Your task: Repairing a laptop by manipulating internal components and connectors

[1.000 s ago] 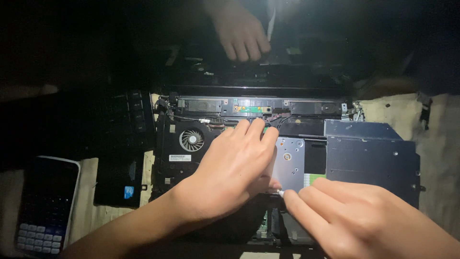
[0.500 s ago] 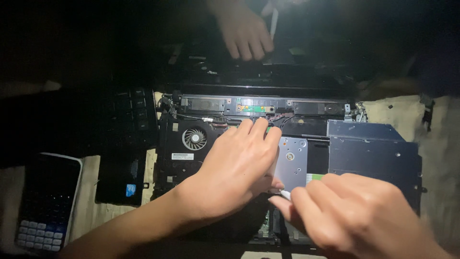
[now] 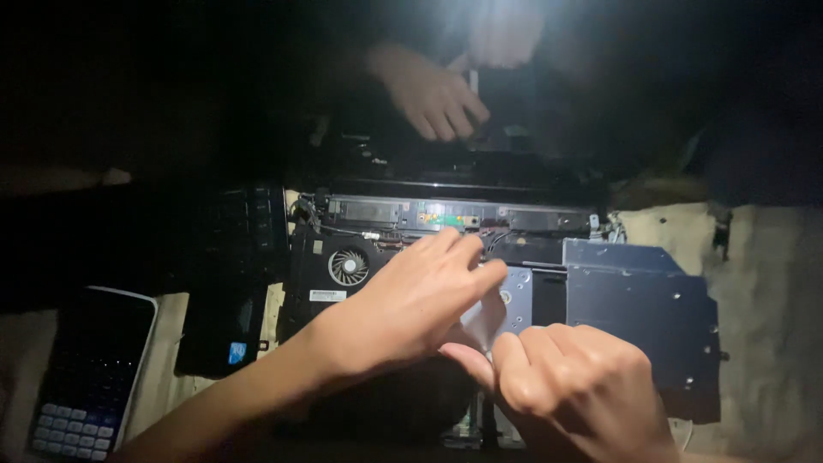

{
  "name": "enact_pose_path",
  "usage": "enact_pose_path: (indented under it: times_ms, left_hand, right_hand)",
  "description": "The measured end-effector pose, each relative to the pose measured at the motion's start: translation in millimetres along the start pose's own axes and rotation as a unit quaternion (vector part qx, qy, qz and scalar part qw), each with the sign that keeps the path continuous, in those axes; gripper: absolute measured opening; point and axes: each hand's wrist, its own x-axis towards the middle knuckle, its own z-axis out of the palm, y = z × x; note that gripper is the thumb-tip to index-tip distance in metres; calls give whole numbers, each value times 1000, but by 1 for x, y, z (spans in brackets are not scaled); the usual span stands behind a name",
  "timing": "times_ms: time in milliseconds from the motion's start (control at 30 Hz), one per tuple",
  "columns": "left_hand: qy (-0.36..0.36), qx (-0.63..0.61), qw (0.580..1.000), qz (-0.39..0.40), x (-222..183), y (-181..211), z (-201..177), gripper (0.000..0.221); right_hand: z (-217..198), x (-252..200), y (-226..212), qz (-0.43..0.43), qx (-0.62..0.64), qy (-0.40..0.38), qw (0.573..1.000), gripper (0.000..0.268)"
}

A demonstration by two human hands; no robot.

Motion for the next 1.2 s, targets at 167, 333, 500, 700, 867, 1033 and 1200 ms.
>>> enact_pose_path:
  times_ms: [167,333,500,700,867,1033,1200]
  left_hand:
    - [-45,-239,957,155,12,-2,-22,32]
    - [-48,-312,925,210,15,-2,-16,41]
    - [-38,-258,946,195,12,7,-29,39]
    - [-68,-228,951,197,12,5,-20,21]
    - [-35,-221,954,202,12,9,-16,27]
    - [-50,-212,955,200,12,8,-16,25]
    - [-50,-208,952,218,12,4,-13,33]
  right_hand:
    - [6,-5,2,34,-29,22,999,71]
    - [1,-7,10,13,-19,-18,1000,71]
    - [-35,4,37,-170,116,-44,978,20]
    - [-49,1,37,-168,200,-153,953,25]
    - [-46,-3,22,-88,246,-178,949,30]
    - [-42,4,8,-177,24,-56,982,26]
    - [-31,0,-7,-123,-75,2,990,34]
